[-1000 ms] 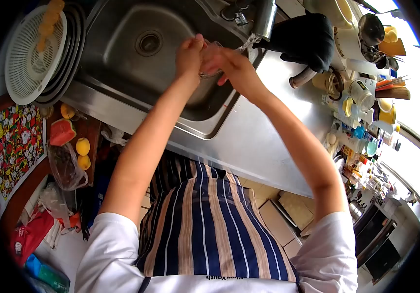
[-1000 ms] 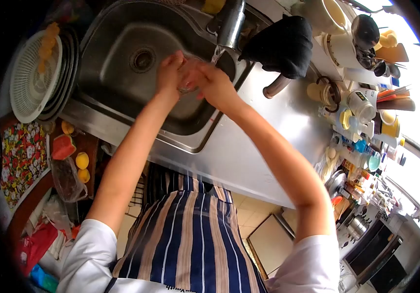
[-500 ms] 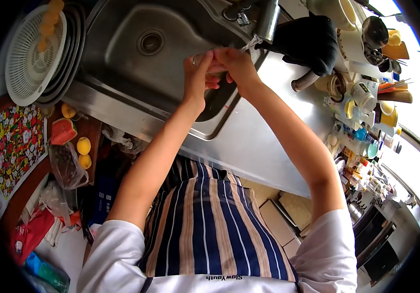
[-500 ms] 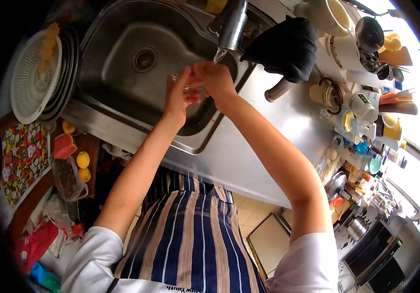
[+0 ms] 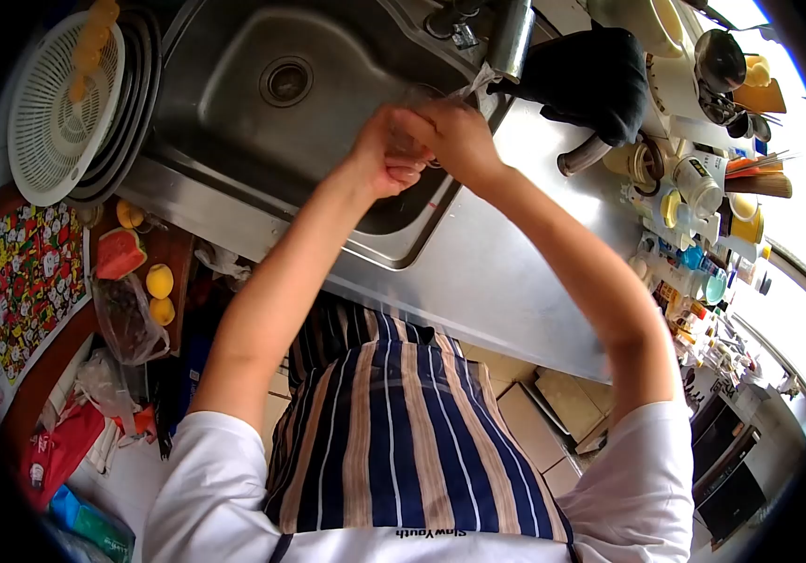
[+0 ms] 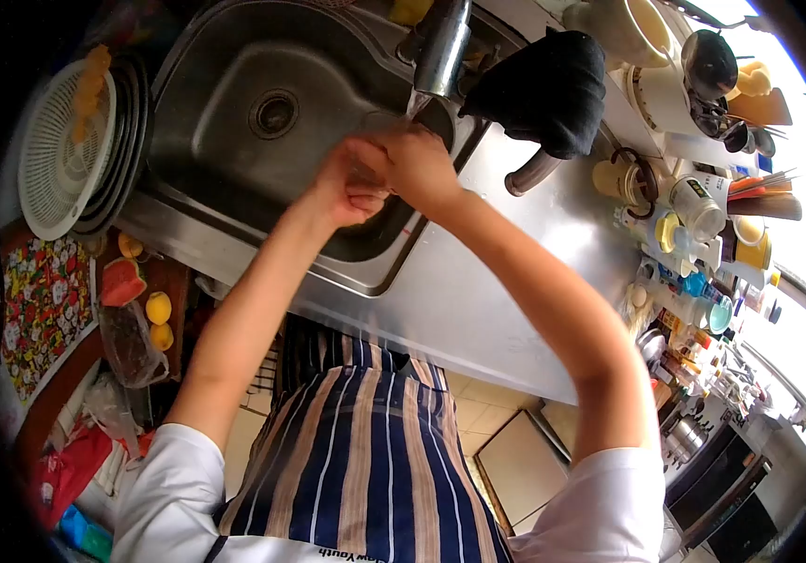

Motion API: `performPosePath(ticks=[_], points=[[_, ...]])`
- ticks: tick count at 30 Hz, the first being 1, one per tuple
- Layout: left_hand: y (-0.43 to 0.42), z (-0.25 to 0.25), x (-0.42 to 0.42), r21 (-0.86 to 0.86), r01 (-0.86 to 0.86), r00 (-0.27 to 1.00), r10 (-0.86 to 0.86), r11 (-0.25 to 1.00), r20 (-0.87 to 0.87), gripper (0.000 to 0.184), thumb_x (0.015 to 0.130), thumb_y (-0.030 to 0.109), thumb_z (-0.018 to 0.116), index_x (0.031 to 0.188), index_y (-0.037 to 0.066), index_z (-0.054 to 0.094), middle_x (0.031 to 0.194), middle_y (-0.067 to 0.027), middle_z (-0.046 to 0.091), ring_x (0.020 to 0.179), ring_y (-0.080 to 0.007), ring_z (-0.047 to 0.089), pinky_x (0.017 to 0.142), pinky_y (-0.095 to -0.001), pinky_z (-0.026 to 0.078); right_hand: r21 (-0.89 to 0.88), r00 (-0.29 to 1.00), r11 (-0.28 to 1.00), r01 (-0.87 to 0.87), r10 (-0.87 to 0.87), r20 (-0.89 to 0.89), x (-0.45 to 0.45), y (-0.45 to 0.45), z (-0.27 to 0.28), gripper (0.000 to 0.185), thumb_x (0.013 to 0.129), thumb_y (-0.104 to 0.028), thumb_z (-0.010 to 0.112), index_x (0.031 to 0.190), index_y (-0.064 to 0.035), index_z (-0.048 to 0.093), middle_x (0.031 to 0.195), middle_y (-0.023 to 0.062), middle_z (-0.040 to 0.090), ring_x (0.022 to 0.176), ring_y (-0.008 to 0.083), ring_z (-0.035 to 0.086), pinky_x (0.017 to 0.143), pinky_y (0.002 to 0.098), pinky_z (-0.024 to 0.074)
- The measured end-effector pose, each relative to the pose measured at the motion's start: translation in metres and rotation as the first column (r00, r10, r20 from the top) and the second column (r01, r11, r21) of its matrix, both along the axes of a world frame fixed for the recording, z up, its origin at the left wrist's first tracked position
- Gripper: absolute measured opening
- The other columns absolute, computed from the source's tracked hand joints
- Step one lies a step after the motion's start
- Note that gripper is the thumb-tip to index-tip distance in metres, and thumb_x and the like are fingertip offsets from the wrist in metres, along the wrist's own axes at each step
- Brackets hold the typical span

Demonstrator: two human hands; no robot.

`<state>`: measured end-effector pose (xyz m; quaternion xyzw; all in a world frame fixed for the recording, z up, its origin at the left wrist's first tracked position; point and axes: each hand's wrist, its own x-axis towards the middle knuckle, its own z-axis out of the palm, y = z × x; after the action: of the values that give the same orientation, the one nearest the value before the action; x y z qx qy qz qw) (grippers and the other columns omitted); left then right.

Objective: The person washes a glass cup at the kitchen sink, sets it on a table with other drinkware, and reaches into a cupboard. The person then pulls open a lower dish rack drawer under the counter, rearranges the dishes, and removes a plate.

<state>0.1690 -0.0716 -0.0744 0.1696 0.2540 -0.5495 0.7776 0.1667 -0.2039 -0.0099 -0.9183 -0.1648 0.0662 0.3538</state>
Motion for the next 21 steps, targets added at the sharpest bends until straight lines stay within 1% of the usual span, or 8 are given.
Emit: performPosePath(ticks=[1, 2, 6, 11, 15, 18, 20, 21], points=[[-0.01, 0.001, -0.007, 0.074, -0.141, 0.984, 0.148, 0.987, -0.098, 0.048, 0.086, 0.054, 0.047, 0.071, 0.008, 0.05, 0.056, -0.0017, 0.046, 0.034, -0.0062, 0.022, 0.034, -0.0184, 0.016, -0.06, 0.929, 0.955, 0.29, -0.296, -0.221, -0.001, 0.009, -0.001, 0.028, 0.083, -0.029, 0.067, 0.071, -0.0044, 0.062, 0.061, 0.0083, 0.06, 0.06, 0.0232, 0.06, 0.063, 0.0362, 0.049], [-0.015, 0.001, -0.011, 0.16, -0.268, 0.938, 0.296, 0.95, -0.182, 0.048, 0.086, 0.052, 0.047, 0.072, 0.006, 0.05, 0.057, -0.0031, 0.048, 0.035, -0.0057, 0.023, 0.034, -0.0179, 0.017, -0.037, 0.907, 0.922, 0.386, -0.387, -0.164, 0.002, 0.015, -0.013, 0.033, 0.08, -0.031, 0.07, 0.065, -0.0038, 0.059, 0.047, 0.0077, 0.05, 0.05, 0.0193, 0.057, 0.051, 0.0341, 0.0456], [-0.014, -0.003, -0.015, 0.145, -0.268, 0.942, 0.29, 0.953, -0.166, 0.044, 0.087, 0.047, 0.046, 0.075, 0.005, 0.052, 0.059, -0.0056, 0.05, 0.035, -0.0055, 0.023, 0.033, -0.0175, 0.018, -0.03, 0.679, 0.816, 0.578, -0.5, -0.537, 0.011, 0.017, 0.001, 0.029, 0.081, -0.031, 0.072, 0.071, -0.0054, 0.061, 0.054, 0.0033, 0.054, 0.055, 0.0143, 0.059, 0.05, 0.0329, 0.0445], [-0.013, -0.015, -0.021, -0.339, -0.238, 0.916, 0.094, 0.91, -0.391, 0.038, 0.091, 0.036, 0.044, 0.086, 0.0, 0.056, 0.068, -0.008, 0.053, 0.035, -0.0044, 0.026, 0.031, -0.0157, 0.019, 0.59, 0.78, 0.619, 0.518, -0.058, -0.623, 0.014, -0.006, -0.028, 0.034, 0.084, -0.021, 0.069, 0.11, -0.0037, 0.057, 0.09, 0.0055, 0.061, 0.08, 0.0144, 0.06, 0.071, 0.0295, 0.0493], [-0.029, -0.007, -0.025, -0.363, -0.241, 0.927, 0.102, 0.9, -0.362, 0.038, 0.09, 0.034, 0.044, 0.094, -0.001, 0.058, 0.075, -0.0112, 0.057, 0.037, -0.004, 0.029, 0.032, -0.0134, 0.024, 0.466, 0.528, 0.536, 0.705, 0.043, -0.848, 0.023, -0.018, -0.036, 0.031, 0.088, -0.013, 0.057, 0.117, -0.0021, 0.053, 0.103, 0.0112, 0.061, 0.093, 0.0224, 0.062, 0.081, 0.0356, 0.0515], [-0.038, 0.012, -0.027, -0.014, -0.179, 0.938, 0.166, 0.984, -0.304, 0.04, 0.093, 0.039, 0.042, 0.103, 0.003, 0.056, 0.084, -0.0126, 0.06, 0.046, -0.0076, 0.046, 0.041, -0.0163, 0.039, 0.322, 0.373, 0.326, 0.889, -0.104, -0.922, 0.02, -0.013, -0.03, 0.03, 0.088, -0.006, 0.048, 0.118, -0.0004, 0.051, 0.102, 0.0161, 0.062, 0.091, 0.0269, 0.063, 0.077, 0.0388, 0.0535], [-0.044, 0.033, -0.03, 0.386, -0.22, 0.966, 0.144, 0.896, 0.216, 0.05, 0.094, 0.051, 0.039, 0.112, 0.007, 0.053, 0.096, -0.011, 0.061, 0.063, -0.0136, 0.06, 0.055, -0.0241, 0.051, 0.278, 0.352, 0.346, 0.896, -0.173, -0.92, 0.023, -0.015, -0.045, 0.031, 0.087, -0.003, 0.045, 0.117, -0.0007, 0.051, 0.104, 0.0175, 0.061, 0.09, 0.0286, 0.063, 0.075, 0.0406, 0.0539], [-0.048, 0.028, -0.031, 0.388, -0.219, 0.965, 0.141, 0.895, 0.221, 0.05, 0.094, 0.051, 0.039, 0.112, 0.007, 0.053, 0.096, -0.011, 0.061, 0.063, -0.0136, 0.06, 0.055, -0.0241, 0.051, 0.229, 0.329, 0.363, 0.903, -0.243, -0.913, 0.025, -0.015, -0.05, 0.033, 0.085, -0.001, 0.042, 0.117, -0.001, 0.051, 0.105, 0.0188, 0.061, 0.089, 0.0304, 0.063, 0.073, 0.0425, 0.0543]])
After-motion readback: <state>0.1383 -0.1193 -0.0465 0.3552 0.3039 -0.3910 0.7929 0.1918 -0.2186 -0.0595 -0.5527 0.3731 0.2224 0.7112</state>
